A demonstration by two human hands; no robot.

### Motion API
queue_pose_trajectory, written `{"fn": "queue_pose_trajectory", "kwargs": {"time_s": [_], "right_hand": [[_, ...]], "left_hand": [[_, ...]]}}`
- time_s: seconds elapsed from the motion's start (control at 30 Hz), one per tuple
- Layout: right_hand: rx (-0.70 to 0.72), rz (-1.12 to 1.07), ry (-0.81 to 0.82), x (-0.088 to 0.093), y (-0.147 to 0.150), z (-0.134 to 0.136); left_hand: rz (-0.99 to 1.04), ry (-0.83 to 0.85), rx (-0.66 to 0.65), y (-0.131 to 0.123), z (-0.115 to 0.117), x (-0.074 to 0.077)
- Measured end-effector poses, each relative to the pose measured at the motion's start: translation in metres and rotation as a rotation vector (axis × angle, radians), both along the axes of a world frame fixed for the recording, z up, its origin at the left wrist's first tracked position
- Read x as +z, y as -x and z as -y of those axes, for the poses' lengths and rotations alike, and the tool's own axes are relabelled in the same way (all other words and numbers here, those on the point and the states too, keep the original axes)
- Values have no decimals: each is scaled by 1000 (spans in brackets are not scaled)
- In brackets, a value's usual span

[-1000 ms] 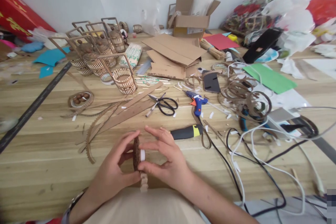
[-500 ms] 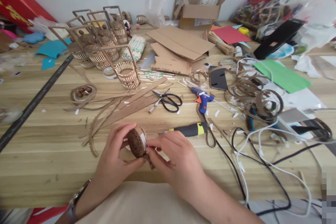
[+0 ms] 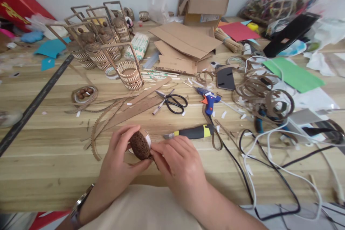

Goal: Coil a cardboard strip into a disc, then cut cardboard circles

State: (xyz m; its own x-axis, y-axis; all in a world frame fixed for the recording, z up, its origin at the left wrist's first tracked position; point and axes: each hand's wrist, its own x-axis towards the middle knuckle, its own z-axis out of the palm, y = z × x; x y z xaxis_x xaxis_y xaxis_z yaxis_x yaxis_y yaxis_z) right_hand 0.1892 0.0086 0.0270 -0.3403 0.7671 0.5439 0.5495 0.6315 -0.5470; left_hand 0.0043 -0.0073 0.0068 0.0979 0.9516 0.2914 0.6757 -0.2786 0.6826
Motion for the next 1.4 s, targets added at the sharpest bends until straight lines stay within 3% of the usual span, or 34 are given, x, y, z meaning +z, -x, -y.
{"fn": "queue_pose_trajectory", "kwargs": {"time_s": [0.77, 1.4], "right_hand": [[-4, 23, -29, -8, 3, 2], [-40, -4, -18, -3, 5, 2]], "left_hand": [[51, 108, 19, -6, 4, 2], [131, 153, -9, -5, 5, 2]]}}
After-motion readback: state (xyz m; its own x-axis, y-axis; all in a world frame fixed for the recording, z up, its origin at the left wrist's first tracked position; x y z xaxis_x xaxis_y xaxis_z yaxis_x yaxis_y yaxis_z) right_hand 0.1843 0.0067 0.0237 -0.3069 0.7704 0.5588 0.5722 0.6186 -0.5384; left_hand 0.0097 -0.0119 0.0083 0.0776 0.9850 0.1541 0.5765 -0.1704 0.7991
